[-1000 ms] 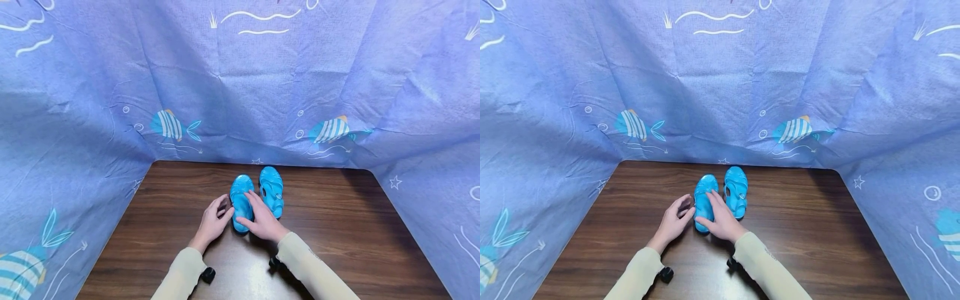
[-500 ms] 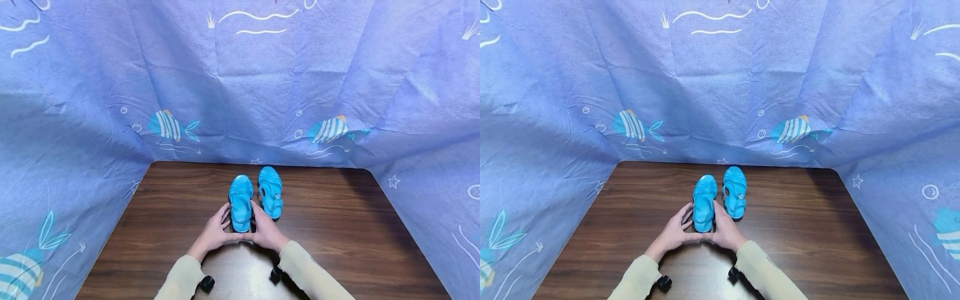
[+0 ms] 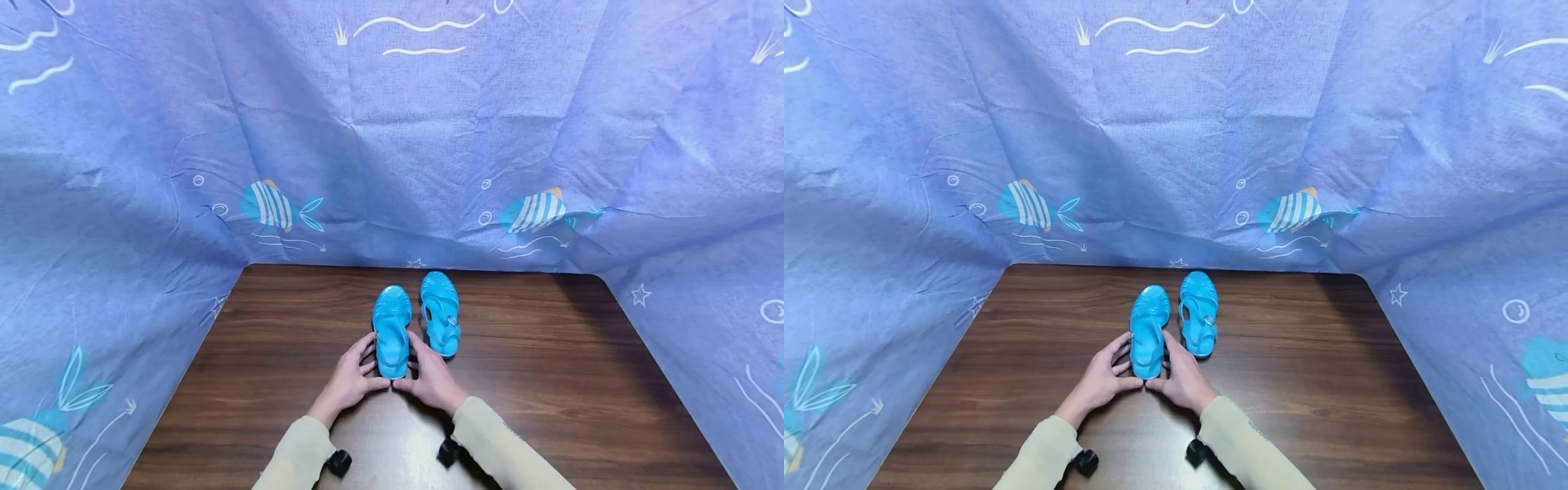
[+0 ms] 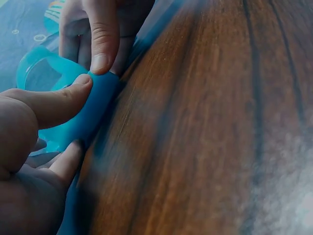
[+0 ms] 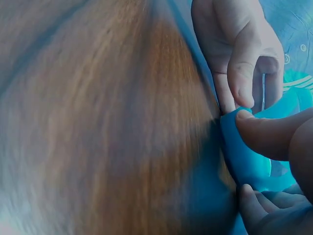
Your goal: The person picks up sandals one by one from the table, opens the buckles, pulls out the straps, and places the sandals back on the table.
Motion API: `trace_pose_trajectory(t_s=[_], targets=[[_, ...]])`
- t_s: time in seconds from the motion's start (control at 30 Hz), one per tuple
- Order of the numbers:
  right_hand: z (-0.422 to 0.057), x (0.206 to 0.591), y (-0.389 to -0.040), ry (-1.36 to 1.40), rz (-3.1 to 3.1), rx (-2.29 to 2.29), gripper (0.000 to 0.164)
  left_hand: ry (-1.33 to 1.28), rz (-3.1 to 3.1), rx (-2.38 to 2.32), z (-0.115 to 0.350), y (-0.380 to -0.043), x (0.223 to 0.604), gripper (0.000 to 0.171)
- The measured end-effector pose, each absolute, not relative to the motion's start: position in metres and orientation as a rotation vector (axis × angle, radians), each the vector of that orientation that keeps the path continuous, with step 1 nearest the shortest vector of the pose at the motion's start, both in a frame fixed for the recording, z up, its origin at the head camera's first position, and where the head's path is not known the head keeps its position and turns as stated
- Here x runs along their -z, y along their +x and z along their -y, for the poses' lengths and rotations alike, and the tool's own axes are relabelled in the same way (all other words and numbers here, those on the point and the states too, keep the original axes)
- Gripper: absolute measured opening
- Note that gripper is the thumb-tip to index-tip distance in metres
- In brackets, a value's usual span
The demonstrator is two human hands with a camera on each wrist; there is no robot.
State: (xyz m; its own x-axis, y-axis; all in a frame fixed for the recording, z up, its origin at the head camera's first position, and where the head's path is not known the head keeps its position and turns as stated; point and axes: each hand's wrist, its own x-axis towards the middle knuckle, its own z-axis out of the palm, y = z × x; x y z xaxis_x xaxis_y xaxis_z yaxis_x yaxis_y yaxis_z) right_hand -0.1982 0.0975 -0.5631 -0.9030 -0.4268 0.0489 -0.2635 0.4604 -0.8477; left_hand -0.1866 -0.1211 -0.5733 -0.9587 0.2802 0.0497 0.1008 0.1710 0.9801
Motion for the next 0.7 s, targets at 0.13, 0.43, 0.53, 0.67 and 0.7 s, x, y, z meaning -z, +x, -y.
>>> trace_pose_trajectory(t_s=[0.13, 0.43, 0.53, 0.67, 0.7], targets=[[-0.095, 0.565, -0.197, -0.597, -2.535, 1.463, 0.098, 0.342, -2.301, -1.898, 0.12, -0.188, 0.573, 0.098], [-0.088, 0.561, -0.198, -0.541, -2.54, 1.5, 0.096, 0.343, -2.325, -1.877, 0.119, -0.197, 0.571, 0.096], [-0.086, 0.561, -0.201, -0.514, -2.544, 1.511, 0.097, 0.335, -2.322, -1.891, 0.118, -0.201, 0.571, 0.095], [-0.082, 0.561, -0.204, -0.467, -2.57, 1.5, 0.097, 0.342, -2.336, -1.883, 0.117, -0.205, 0.57, 0.095], [-0.082, 0.561, -0.204, -0.459, -2.579, 1.499, 0.097, 0.339, -2.339, -1.876, 0.117, -0.206, 0.57, 0.095]])
